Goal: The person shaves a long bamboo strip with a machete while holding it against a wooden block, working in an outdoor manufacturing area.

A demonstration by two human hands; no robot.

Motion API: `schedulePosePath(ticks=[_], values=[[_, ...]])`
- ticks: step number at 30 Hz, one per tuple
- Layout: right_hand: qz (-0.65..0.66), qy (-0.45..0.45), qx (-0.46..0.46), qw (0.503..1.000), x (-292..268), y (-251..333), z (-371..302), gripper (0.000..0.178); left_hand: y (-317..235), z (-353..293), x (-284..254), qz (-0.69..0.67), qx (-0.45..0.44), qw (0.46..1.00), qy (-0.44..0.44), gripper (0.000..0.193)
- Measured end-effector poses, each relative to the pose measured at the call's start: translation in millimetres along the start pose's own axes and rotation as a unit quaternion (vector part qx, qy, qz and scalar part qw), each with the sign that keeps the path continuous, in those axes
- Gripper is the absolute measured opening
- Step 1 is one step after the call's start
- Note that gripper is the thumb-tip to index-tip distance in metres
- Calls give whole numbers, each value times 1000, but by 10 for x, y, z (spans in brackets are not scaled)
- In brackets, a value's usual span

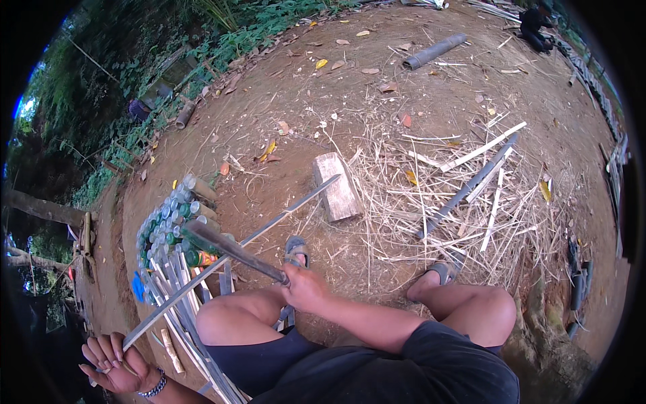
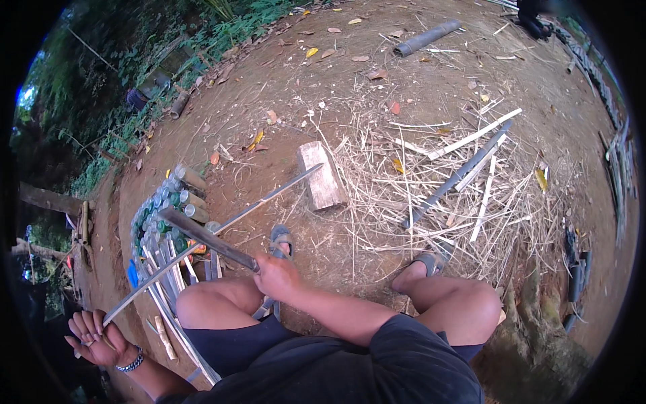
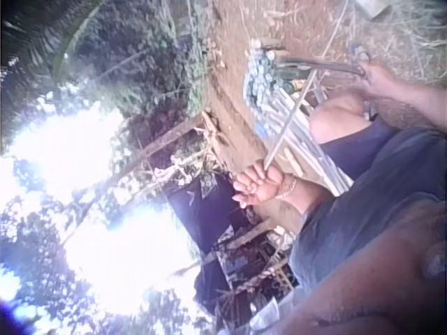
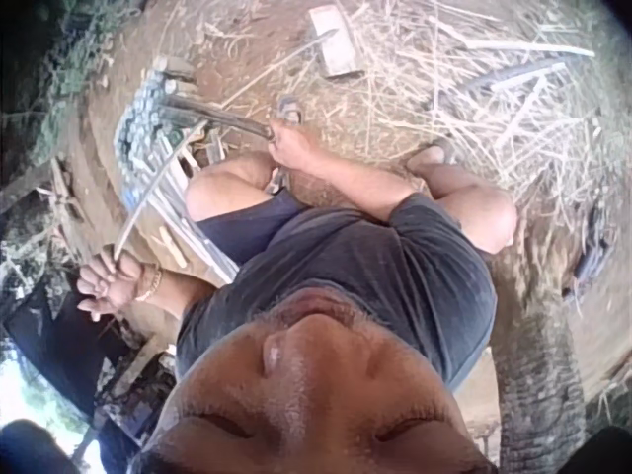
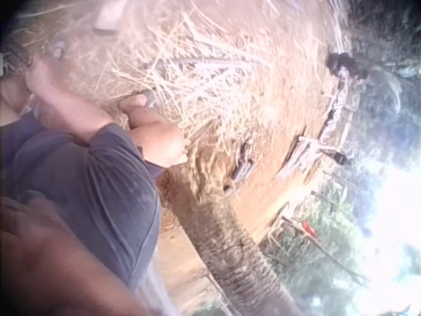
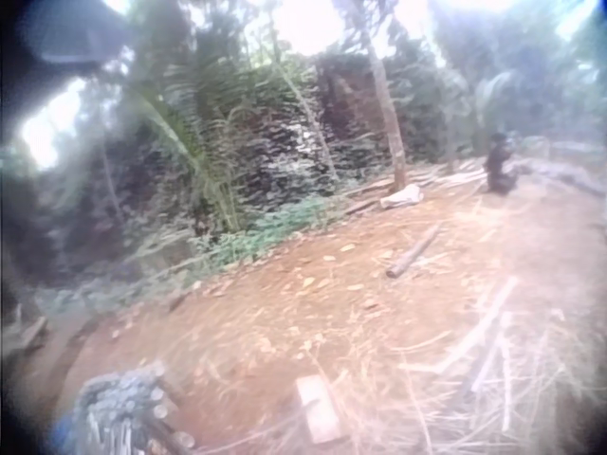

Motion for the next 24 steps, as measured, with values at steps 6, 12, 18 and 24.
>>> schedulePosePath(ticks=[6, 12, 18, 24], values=[[-49, -20, 164, 985, -69, -869, 196, 23, -24, 15, -59, 2, -15, 1000, -2, 37], [-109, -48, 246, 962, -317, -2144, 435, 24, 0, 66, -42, 20, 4, 1000, -21, 36], [-105, 26, 169, 980, -344, -1419, 641, 23, -21, 196, -159, 41, -16, 997, -58, 36], [-139, -45, 349, 926, -446, -2946, 631, 26, 32, 345, -222, 44, -36, 997, -61, 37]])
Point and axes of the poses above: each hand's wrist, its own z-axis towards the middle knuckle, its own x-axis out of the palm, y = z × x, the point moved 6 cm from there along z, towards the middle knuckle, and after that the axes turned 9 degrees about -y, right-handed, at the moved point
